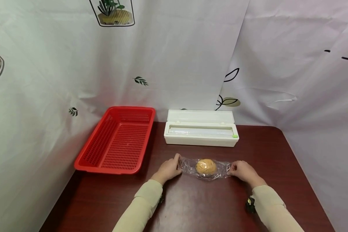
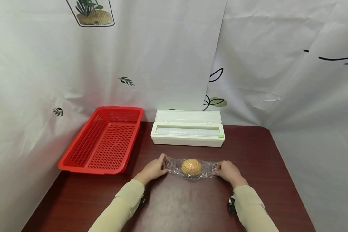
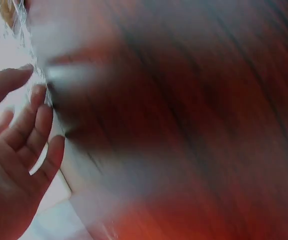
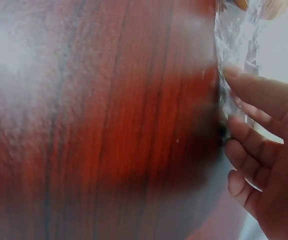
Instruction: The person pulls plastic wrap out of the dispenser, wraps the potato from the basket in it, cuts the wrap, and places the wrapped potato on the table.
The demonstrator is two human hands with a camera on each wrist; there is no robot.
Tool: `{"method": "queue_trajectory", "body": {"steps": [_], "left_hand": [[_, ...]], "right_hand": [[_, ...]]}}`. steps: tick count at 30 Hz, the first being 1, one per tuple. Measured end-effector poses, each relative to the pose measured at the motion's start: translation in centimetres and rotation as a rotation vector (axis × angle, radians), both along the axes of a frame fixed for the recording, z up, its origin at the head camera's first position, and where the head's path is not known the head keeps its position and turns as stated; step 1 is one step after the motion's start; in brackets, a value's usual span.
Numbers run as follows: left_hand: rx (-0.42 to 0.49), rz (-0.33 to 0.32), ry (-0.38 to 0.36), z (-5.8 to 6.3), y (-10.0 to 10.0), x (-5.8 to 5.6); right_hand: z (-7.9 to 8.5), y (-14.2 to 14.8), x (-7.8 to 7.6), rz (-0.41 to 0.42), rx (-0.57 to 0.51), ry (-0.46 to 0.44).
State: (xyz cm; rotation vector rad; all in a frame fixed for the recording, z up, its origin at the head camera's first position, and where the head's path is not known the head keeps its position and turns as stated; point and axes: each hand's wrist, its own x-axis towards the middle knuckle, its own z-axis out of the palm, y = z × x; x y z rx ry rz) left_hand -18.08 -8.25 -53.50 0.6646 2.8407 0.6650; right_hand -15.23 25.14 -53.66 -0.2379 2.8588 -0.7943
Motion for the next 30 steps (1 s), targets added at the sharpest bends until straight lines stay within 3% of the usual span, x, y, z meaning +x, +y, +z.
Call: {"method": "queue_trajectory", "body": {"steps": [3,6,10,14,16,20,22,25,30], "left_hand": [[-0.005,0.079,-0.011,-0.1,0.5,0.0],[-0.046,0.109,0.029,-0.2,1.0,0.0],[-0.119,0.116,0.139,-0.2,1.3,0.1],[-0.080,0.124,0.181,-0.2,1.1,0.1],[0.005,0.121,0.125,0.0,0.7,-0.1],[0.250,0.127,-0.101,0.7,-0.4,-0.6],[0.337,0.135,-0.179,1.1,-0.9,-0.9],[0.379,0.142,-0.213,1.6,-1.6,-1.3],[0.423,0.220,-0.307,1.7,-2.4,-1.6]], "right_hand": [[-0.1,0.0,0.0,-0.040,-0.010,0.020],[0.0,0.0,0.0,-0.067,-0.027,0.036],[0.0,-0.1,0.0,-0.034,-0.014,0.040],[0.2,0.3,0.1,-0.025,-0.073,0.005],[0.4,0.6,0.0,-0.040,-0.165,-0.038],[0.6,1.5,-0.1,-0.047,-0.344,-0.125],[0.8,1.8,-0.1,-0.046,-0.399,-0.157],[1.0,2.1,-0.1,-0.048,-0.431,-0.159],[1.1,2.4,0.1,-0.057,-0.442,-0.181]]}}
